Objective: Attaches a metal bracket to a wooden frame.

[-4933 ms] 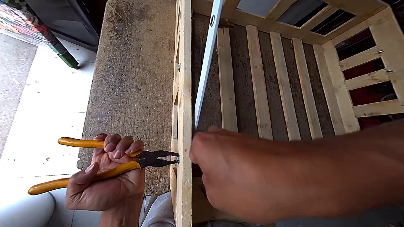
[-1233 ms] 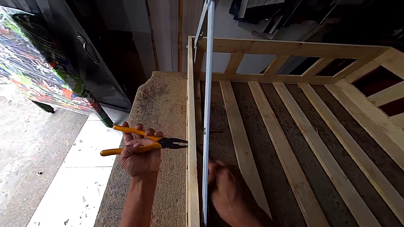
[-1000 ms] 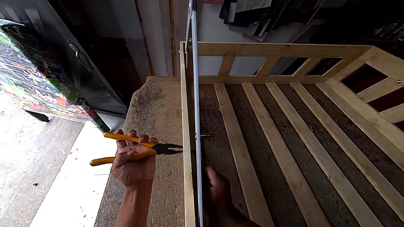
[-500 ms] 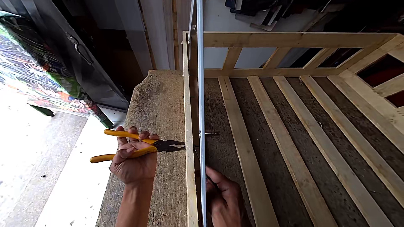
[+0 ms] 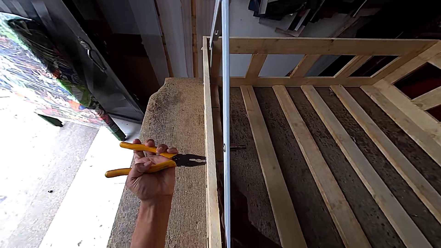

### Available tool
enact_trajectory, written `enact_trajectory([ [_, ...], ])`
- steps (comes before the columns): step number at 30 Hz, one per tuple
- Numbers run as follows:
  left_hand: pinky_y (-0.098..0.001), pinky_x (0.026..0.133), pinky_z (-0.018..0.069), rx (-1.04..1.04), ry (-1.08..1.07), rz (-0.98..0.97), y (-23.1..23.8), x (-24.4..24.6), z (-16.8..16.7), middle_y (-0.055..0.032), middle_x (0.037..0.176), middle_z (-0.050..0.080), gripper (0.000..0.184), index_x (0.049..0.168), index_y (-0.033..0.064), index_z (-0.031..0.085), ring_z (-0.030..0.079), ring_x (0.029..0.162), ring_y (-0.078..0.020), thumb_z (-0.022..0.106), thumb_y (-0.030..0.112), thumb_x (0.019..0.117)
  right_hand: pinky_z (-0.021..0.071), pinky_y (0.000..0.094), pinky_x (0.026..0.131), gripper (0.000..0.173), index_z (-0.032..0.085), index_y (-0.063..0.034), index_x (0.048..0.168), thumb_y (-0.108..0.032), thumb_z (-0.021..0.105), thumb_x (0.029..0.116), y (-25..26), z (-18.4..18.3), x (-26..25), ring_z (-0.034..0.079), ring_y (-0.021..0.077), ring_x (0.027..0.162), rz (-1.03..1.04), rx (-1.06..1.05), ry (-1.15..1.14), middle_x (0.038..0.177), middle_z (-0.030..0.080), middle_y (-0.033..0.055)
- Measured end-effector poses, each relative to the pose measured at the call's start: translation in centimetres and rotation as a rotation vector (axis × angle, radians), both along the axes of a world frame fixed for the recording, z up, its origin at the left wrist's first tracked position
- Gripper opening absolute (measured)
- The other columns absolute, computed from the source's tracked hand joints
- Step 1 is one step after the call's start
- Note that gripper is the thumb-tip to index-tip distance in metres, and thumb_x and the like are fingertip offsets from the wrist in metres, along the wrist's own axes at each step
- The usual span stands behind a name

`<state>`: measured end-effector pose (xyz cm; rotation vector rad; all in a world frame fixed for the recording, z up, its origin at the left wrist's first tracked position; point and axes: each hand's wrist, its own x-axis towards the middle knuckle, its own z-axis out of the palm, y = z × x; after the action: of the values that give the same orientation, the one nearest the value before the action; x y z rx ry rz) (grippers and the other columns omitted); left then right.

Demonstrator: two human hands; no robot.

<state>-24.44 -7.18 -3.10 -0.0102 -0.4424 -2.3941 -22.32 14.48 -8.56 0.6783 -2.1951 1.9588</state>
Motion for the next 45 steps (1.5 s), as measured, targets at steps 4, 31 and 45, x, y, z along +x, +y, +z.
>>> enact_trajectory([
  [4, -0.0451, 0.081, 0.0592, 0.028, -0.007, -0.009, 0.1, 0.1, 0.3, -0.0065, 0.106, 0.065, 0.042, 0.126, 0.0181, 0.057, 0.068, 0.091, -0.0242, 0.054, 0.007, 0.0856, 0.0557, 0.0225, 0.067, 0.028, 0.072, -0.0051, 0.123, -0.019, 0.058, 0.1033, 0.4, -1.0, -3.7, 0.063, 0.0030, 0.070, 0.094, 0.000, -0.290, 0.084, 0.071, -0.0024],
  [31, -0.0510, 0.080, 0.0596, 0.051, -0.003, -0.036, -0.4, 0.0, 0.1, -0.0102, 0.106, 0.065, 0.044, 0.127, 0.0155, 0.055, 0.069, 0.089, -0.0292, 0.056, 0.006, 0.0842, 0.0629, 0.0396, 0.080, 0.010, 0.079, -0.0102, 0.102, -0.014, 0.073, 0.0959, 4.2, 0.9, -15.6, 0.074, 0.0110, 0.082, -0.162, 0.360, -0.184, 0.092, 0.078, 0.0010],
  [45, -0.0550, 0.091, 0.0563, 0.019, 0.086, -0.103, -1.1, 0.2, -1.7, -0.0117, 0.109, 0.067, 0.047, 0.124, 0.0135, 0.062, 0.069, 0.099, -0.0329, 0.069, 0.004, 0.0781, 0.0568, 0.0488, 0.074, 0.016, 0.072, -0.0060, 0.095, -0.016, 0.059, 0.0969, -3.9, 16.3, -21.2, 0.070, 0.0273, 0.087, 0.114, 0.992, -0.293, 0.091, 0.070, 0.0128],
])
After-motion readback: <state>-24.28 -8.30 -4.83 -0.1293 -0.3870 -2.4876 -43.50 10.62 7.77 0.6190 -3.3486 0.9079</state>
